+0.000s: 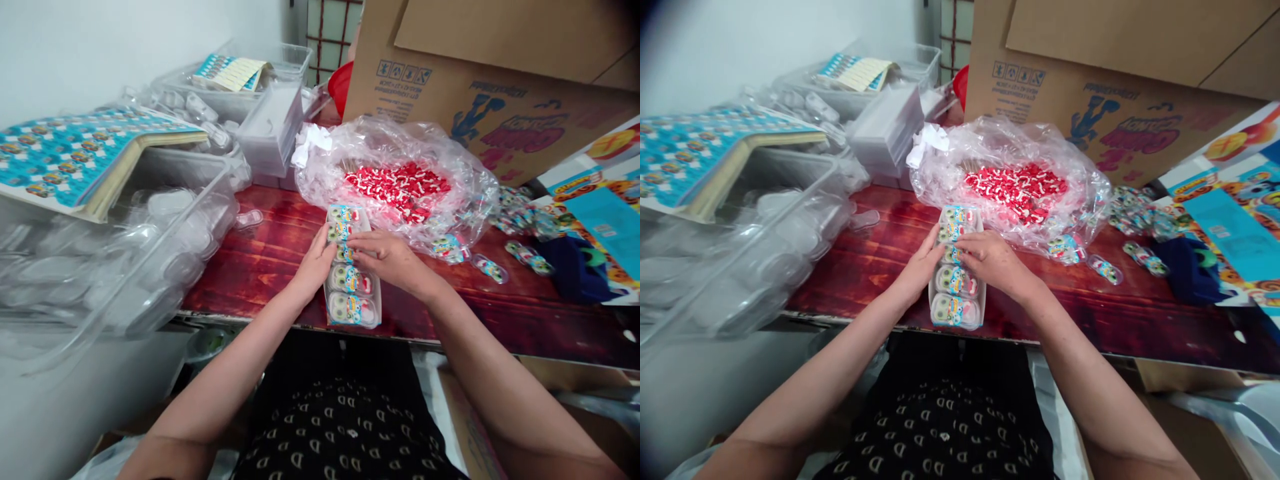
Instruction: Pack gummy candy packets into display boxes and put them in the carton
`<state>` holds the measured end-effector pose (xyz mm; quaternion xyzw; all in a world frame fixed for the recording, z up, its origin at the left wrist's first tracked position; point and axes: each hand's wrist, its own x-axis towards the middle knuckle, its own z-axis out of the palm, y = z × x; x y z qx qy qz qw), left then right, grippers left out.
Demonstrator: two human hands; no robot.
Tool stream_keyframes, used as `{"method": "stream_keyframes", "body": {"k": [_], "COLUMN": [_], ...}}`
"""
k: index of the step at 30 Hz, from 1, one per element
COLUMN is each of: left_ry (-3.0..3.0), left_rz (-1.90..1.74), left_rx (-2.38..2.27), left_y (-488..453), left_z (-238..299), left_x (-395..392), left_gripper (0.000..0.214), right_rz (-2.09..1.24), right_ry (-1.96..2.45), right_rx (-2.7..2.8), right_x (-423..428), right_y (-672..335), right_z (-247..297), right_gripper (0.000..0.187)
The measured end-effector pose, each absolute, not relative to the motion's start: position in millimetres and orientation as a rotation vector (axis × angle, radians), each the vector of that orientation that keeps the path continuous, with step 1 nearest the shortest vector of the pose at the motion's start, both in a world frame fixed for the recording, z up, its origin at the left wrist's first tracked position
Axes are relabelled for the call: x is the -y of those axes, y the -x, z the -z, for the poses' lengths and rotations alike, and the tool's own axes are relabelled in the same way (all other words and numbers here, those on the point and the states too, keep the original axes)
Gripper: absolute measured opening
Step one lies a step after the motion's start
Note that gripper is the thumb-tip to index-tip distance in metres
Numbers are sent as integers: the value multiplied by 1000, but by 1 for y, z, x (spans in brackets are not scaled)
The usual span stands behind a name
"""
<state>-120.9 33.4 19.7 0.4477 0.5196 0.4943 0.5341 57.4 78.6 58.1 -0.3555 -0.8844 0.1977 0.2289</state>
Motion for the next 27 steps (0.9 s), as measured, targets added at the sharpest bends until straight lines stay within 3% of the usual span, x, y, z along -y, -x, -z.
{"method": "stream_keyframes", "body": {"k": [16,23,27], "left_ry": [-1256,-1385,-1486], "left_rz": [-1173,-1155,-1087], "left_rx": [-1419,-1473,-1516], "left_y": [123,123,124], "left_z": [-20,-18,-18], "left_x": [-34,-36,-40], "left_gripper": [57,57,57], "right_rz": [-748,-629,-486], "right_ry": [1166,1205,1151], "right_rx": [1998,2173,2136], "right_x": [-73,-65,-71], "right_y": [-72,-63,-62], "right_z": [-42,-45,-44], "right_gripper": [28,36,29]}}
